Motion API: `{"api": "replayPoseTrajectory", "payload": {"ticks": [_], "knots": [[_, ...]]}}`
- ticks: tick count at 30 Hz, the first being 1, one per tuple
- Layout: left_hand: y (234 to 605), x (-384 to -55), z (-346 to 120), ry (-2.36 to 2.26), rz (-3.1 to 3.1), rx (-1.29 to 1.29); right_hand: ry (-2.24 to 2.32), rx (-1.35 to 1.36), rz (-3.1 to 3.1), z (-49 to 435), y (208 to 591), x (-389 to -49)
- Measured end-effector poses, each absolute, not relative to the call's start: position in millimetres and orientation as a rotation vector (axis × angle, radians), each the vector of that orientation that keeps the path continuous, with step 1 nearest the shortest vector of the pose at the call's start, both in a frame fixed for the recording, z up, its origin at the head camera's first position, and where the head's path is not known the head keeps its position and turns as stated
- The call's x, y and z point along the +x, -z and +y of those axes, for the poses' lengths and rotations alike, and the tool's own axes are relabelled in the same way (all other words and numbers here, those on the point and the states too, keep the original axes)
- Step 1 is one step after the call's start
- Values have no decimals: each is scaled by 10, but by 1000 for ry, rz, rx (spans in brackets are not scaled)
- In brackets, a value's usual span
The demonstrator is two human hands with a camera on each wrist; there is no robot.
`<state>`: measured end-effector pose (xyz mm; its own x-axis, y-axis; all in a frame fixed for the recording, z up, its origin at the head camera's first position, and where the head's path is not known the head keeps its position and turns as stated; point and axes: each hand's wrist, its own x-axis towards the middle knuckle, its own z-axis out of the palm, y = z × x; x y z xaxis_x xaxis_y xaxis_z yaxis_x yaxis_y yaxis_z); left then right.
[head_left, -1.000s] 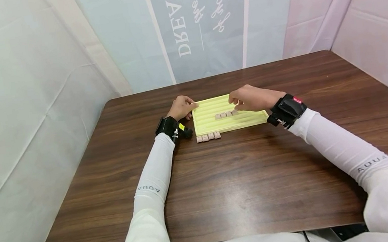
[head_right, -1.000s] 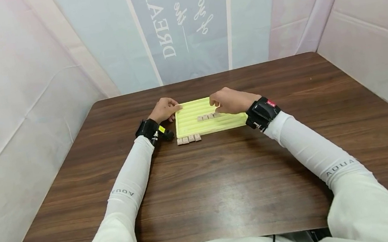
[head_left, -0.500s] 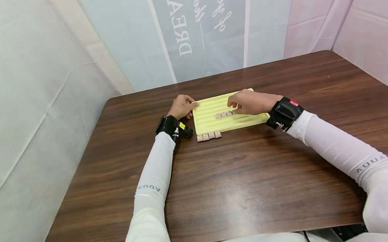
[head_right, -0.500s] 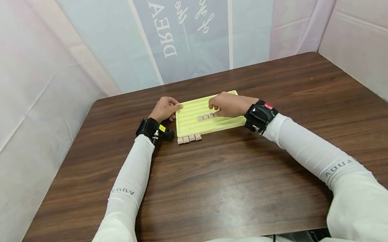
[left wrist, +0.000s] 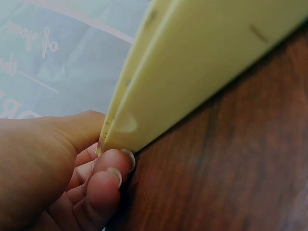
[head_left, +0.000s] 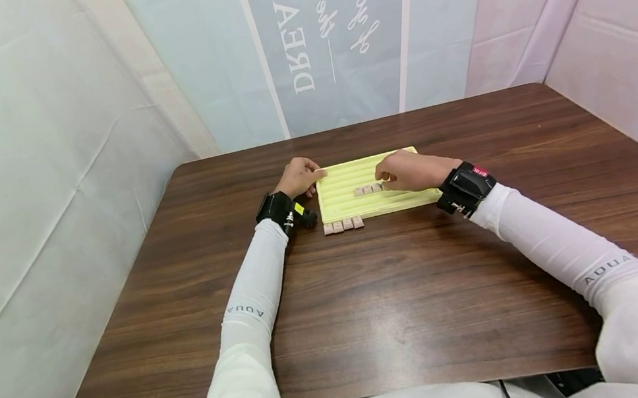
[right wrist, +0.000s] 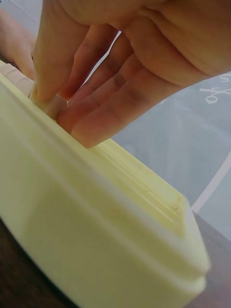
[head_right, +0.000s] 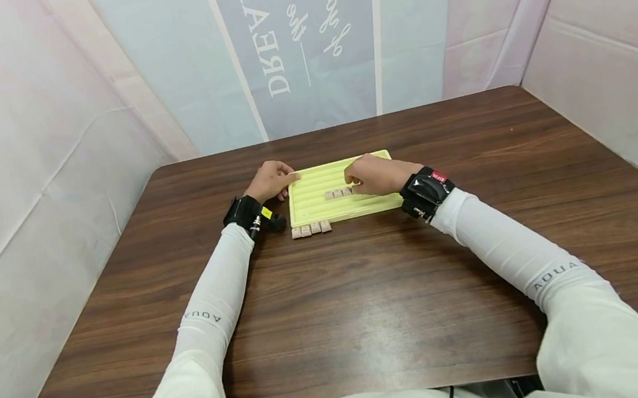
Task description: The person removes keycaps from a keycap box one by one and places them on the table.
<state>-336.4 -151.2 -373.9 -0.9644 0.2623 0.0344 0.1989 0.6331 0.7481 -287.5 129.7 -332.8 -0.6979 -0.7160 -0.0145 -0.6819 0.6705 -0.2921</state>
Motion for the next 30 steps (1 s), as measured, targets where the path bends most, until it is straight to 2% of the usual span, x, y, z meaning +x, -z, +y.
{"api": "replayPoseTrajectory", "payload": {"ticks": [30], "knots": [[3722, -3372, -1499, -1237, 2764, 370, 387, -1224, 2771, 1293, 3340, -2893]]}}
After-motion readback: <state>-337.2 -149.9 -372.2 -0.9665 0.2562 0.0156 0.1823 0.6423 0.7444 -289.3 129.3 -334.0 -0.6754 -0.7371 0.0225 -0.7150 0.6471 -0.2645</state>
